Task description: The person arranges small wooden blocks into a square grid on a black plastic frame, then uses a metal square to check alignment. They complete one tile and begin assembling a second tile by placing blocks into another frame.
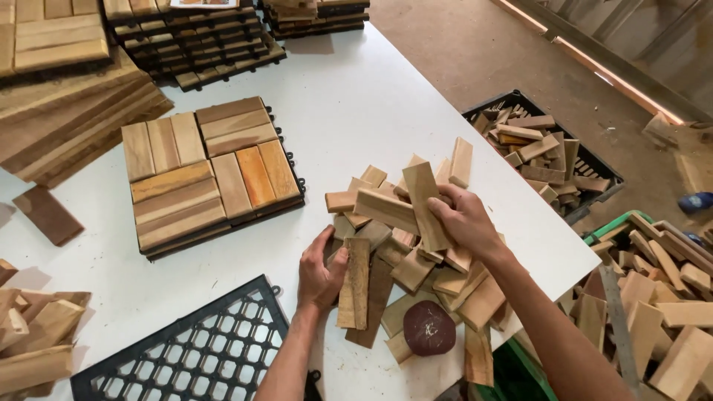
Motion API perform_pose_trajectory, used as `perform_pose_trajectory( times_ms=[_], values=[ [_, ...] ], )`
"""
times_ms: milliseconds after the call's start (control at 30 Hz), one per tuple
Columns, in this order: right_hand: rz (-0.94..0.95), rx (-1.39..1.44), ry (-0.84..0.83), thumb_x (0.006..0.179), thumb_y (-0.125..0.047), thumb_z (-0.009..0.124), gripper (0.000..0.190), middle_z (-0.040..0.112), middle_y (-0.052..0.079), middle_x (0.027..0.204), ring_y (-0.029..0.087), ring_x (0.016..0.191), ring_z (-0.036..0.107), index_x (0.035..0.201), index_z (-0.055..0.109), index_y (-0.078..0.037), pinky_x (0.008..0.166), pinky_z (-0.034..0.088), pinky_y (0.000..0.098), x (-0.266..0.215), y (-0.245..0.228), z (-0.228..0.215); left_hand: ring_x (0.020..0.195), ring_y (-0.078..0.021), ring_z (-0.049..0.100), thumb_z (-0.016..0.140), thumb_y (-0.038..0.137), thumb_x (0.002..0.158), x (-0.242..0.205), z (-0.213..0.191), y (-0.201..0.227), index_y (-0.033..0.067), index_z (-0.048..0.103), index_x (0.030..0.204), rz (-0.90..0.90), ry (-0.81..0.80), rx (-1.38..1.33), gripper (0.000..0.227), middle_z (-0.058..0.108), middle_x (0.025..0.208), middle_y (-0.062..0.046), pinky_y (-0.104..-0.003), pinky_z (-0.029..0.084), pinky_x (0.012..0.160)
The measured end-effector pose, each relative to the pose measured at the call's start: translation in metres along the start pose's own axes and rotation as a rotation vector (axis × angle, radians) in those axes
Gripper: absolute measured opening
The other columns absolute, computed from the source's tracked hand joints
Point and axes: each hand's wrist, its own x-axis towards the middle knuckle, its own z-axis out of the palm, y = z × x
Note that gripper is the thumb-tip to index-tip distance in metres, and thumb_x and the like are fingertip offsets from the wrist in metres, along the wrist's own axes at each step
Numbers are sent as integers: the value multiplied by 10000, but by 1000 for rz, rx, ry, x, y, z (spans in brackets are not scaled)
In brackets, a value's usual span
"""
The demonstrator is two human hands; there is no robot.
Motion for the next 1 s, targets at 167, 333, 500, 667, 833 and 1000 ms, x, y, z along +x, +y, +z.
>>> perform_pose_trajectory(
  times_ms=[167, 333, 500, 667, 833, 1000],
  values=[
    [-81, -588, -96, 945, -550, 583, 594, 673, 208, 1210, 404, 1190, 619, 1363, 582, -127, 1005, 485, 556, -38, 15, 25, 1232, -393, 635, 557, 515, 851, -1, 1, -3, 89, 623, 1380, 4, 5, 11, 681, 681, 1309, -188, -475, 517, 1074],
    [-292, -801, -65, 878, -684, 631, 830, 610, 197, 1216, 390, 1219, 573, 1398, 510, -47, 1002, 471, 526, -51, 30, 51, 1260, -369, 619, 587, 487, 869, -6, 5, -2, 108, 624, 1393, -31, 7, -11, 647, 668, 1343, -176, -459, 508, 1093],
    [-201, -829, 55, 765, -514, 696, 644, 661, 74, 1166, 317, 1182, 606, 1299, 550, -187, 949, 485, 462, -50, 38, 60, 1396, -381, 496, 589, 605, 843, -24, -8, 15, 175, 546, 1489, -242, -97, -117, 777, 538, 1514, -167, -497, 429, 1178],
    [-278, -822, -16, 671, -560, 745, 639, 713, 47, 1113, 304, 1140, 638, 1173, 663, -172, 946, 542, 455, -60, 24, 53, 1515, -392, 301, 567, 672, 871, -73, -38, 57, 151, 492, 1522, -265, -182, 6, 836, 299, 1660, -160, -516, 290, 1256],
    [-308, -558, -110, 650, -567, 818, 740, 732, 81, 1142, 373, 1122, 679, 1303, 647, -262, 958, 556, 535, -113, -1, 65, 1504, -423, 283, 463, 718, 911, -133, -44, 84, 166, 459, 1512, -68, -10, 95, 816, 304, 1619, -187, -623, 210, 1200],
    [-304, -781, 31, 773, -512, 730, 818, 581, 77, 1317, 343, 1294, 551, 1505, 470, -256, 1120, 410, 481, -137, 2, 84, 1119, -206, 694, 760, 643, 783, -123, -3, 34, 189, 548, 1404, -579, 184, -370, 798, 743, 1182, 2, -371, 565, 942]
  ],
)
